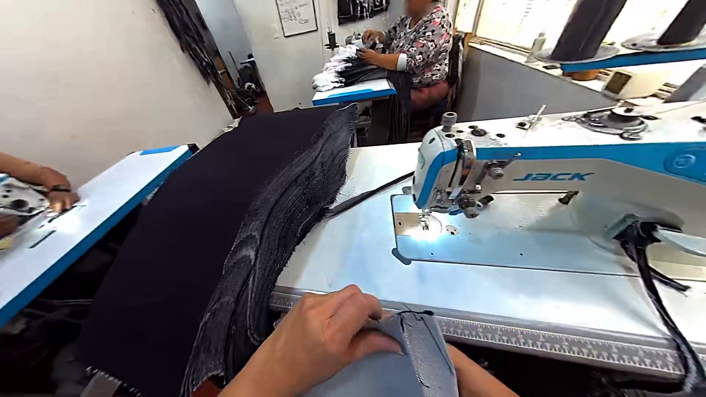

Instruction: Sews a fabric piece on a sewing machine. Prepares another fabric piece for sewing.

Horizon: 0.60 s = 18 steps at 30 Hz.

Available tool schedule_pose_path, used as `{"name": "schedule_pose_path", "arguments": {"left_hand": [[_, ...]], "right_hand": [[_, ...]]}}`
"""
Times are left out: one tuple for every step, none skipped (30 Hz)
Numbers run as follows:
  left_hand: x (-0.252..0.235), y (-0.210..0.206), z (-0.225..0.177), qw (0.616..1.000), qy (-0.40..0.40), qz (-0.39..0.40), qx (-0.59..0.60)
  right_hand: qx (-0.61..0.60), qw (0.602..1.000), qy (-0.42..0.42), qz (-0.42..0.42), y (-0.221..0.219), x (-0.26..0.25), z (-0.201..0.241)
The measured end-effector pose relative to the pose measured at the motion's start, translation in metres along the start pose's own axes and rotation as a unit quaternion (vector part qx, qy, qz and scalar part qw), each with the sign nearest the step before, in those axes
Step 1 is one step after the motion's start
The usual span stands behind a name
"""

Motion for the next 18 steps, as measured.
{"name": "schedule_pose_path", "arguments": {"left_hand": [[0.005,0.006,0.002,1.000,0.022,0.009,-0.012],[0.010,0.012,0.004,0.999,0.044,0.025,-0.003],[0.014,0.016,0.007,0.996,0.069,0.045,0.026],[0.018,0.021,0.011,0.991,0.096,0.069,0.070],[0.021,0.025,0.013,0.982,0.118,0.092,0.115],[0.023,0.029,0.015,0.972,0.132,0.118,0.155],[0.023,0.032,0.015,0.961,0.136,0.150,0.190],[0.021,0.035,0.013,0.948,0.132,0.188,0.220],[0.019,0.038,0.012,0.934,0.128,0.224,0.247],[0.017,0.040,0.011,0.922,0.126,0.249,0.268],[0.016,0.043,0.010,0.914,0.128,0.262,0.283],[0.015,0.045,0.010,0.907,0.133,0.272,0.294],[0.015,0.047,0.011,0.901,0.141,0.277,0.302],[0.015,0.047,0.011,0.897,0.151,0.281,0.306],[0.016,0.047,0.011,0.893,0.162,0.285,0.308],[0.016,0.047,0.011,0.889,0.170,0.290,0.312],[0.015,0.045,0.011,0.884,0.174,0.297,0.317],[0.014,0.044,0.010,0.879,0.171,0.307,0.322]], "right_hand": [[0.026,0.994,0.100,0.045,0.013,-0.001,0.007],[0.068,0.981,0.178,0.034,0.028,-0.002,0.016],[0.089,0.967,0.239,-0.011,0.042,0.001,0.029],[0.093,0.954,0.282,-0.051,0.052,0.007,0.045],[0.096,0.943,0.309,-0.077,0.057,0.014,0.060],[0.104,0.937,0.322,-0.086,0.058,0.019,0.072],[0.115,0.935,0.326,-0.079,0.056,0.022,0.080],[0.129,0.934,0.325,-0.068,0.053,0.022,0.083],[0.146,0.934,0.321,-0.061,0.050,0.021,0.083],[0.160,0.932,0.318,-0.061,0.049,0.019,0.081],[0.173,0.930,0.317,-0.065,0.048,0.018,0.080],[0.181,0.928,0.317,-0.073,0.049,0.017,0.080],[0.184,0.926,0.319,-0.084,0.050,0.017,0.080],[0.184,0.925,0.320,-0.092,0.051,0.017,0.080],[0.185,0.924,0.322,-0.095,0.051,0.017,0.080],[0.187,0.924,0.322,-0.093,0.050,0.016,0.080],[0.189,0.924,0.321,-0.088,0.048,0.016,0.080],[0.192,0.924,0.320,-0.082,0.046,0.015,0.079]]}}
Point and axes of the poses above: each hand's wrist, its own x-axis away from the middle knuckle, its own y-axis out of the back of the hand, z = x × y, the point moved 6 cm from there along -x, towards the middle knuckle, and after that the axes turned 9 degrees about -x, right-handed, at the moved point
